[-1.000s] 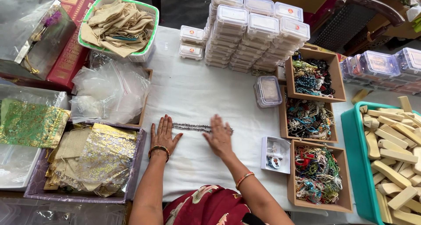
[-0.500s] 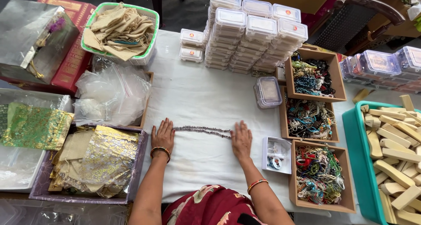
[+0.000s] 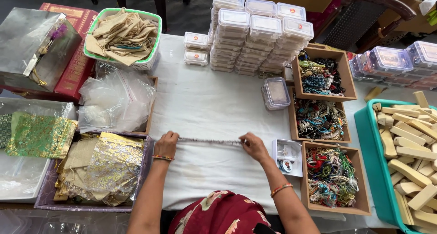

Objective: The person straightens a beaded necklace on a white tablecloth, then folds it and places it into a small plastic bag. They then place the bagged necklace into a small beige pouch, fold the pouch closed, and place it into a small plastic container, which is then stacked with others.

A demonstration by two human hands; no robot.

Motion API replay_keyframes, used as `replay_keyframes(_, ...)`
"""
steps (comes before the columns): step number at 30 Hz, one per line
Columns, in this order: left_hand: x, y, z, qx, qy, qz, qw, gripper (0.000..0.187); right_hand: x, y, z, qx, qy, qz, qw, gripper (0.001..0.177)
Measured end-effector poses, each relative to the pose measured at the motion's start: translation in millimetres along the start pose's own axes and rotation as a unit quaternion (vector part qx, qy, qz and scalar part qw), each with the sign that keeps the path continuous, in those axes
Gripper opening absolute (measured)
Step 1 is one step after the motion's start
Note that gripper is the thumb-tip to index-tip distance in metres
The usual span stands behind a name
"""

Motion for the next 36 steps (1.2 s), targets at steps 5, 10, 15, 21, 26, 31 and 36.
replay_keyframes(5,21,-20,27,0.072,0.048,-0.001,0.996,0.012,-5,-14,14,0.108,-0.064,-0.073,0.989,0.017)
replay_keyframes(10,22,17,10,0.038,0.072,0.007,0.997,0.018,10,-8,-5,0.091,-0.05,-0.125,0.987,0.022)
replay_keyframes(15,42,32,5,-0.109,-0.035,0.089,0.989,0.081,-5,16,0,0.095,0.0,-0.163,0.982,0.046)
replay_keyframes(21,40,39,31,-0.138,-0.194,0.039,0.97,0.07,14,72,25,0.131,0.044,-0.258,0.956,0.055)
replay_keyframes(26,32,32,27,-0.192,-0.211,0.08,0.955,0.058,30,56,16,0.118,0.163,-0.263,0.944,0.047)
replay_keyframes(31,31,36,28,-0.147,-0.192,0.084,0.967,0.055,27,68,26,0.183,0.204,-0.247,0.929,0.046)
replay_keyframes(36,33,32,27,-0.164,-0.201,0.08,0.962,0.054,-44,106,56,0.031,-0.071,-0.212,0.974,0.063)
Point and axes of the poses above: each hand's wrist, its own z-axis towards the middle knuckle, its own y-axis out of the palm, x = y × z, the point moved 3 cm from there along z, towards the middle knuckle, and after that the axes turned 4 degrees about -z, right-handed, at the moved point
